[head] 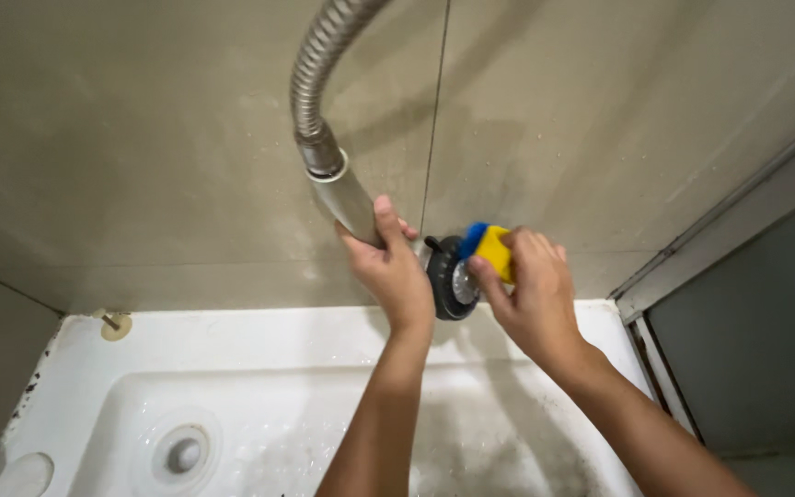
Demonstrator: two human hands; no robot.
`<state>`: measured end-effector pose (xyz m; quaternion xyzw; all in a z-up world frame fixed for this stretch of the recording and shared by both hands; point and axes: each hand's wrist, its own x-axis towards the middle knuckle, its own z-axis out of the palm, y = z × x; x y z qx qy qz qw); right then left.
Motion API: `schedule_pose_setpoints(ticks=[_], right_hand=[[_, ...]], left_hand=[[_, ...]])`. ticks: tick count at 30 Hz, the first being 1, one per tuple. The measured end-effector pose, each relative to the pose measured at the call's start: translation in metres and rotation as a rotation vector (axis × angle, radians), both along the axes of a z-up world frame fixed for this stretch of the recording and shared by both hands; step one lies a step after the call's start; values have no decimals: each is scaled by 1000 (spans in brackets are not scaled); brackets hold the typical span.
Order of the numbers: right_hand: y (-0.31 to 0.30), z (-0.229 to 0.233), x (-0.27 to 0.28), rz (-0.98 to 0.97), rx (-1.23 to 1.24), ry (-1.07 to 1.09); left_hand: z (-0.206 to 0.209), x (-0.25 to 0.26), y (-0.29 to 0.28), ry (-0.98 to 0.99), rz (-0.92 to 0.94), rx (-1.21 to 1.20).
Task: The person scrubs the interior surface of a white bathtub with a yellow sponge, then cleans the handheld showerhead and its hose. The camera remains in a first-person perspective throughout the cleaning process.
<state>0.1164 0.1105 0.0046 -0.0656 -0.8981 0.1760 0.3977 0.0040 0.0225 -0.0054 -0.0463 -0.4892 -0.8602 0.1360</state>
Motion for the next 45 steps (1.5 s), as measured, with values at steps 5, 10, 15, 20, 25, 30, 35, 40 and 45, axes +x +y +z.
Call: schedule_pose_setpoints(ticks=[5, 10, 15, 20, 25, 30, 35, 40, 45], right_hand=[[0, 1, -3, 0, -39, -46], [6, -7, -5, -73, 9, 6], [7, -25, 10, -16, 143, 124], [27, -32, 19, -213, 73, 41], [37, -29, 8, -120, -259, -71], [31, -11, 3, 129, -339, -116], [22, 11, 15, 213, -190, -122], [23, 30, 18, 220, -155, -130], [42, 39, 13, 208, -225, -187]], left_hand=[[-8, -8, 0, -71, -28, -90], [-16, -18, 12, -101, 29, -249], [-4, -19, 32, 20, 144, -318], [10, -22, 39, -154, 154, -192], [16, -19, 35, -223, 58, -161], [30, 2, 31, 45, 133, -315], [51, 8, 25, 16, 188, -413], [56, 14, 28, 20, 105, -421], [49, 34, 5, 391, -145, -747]])
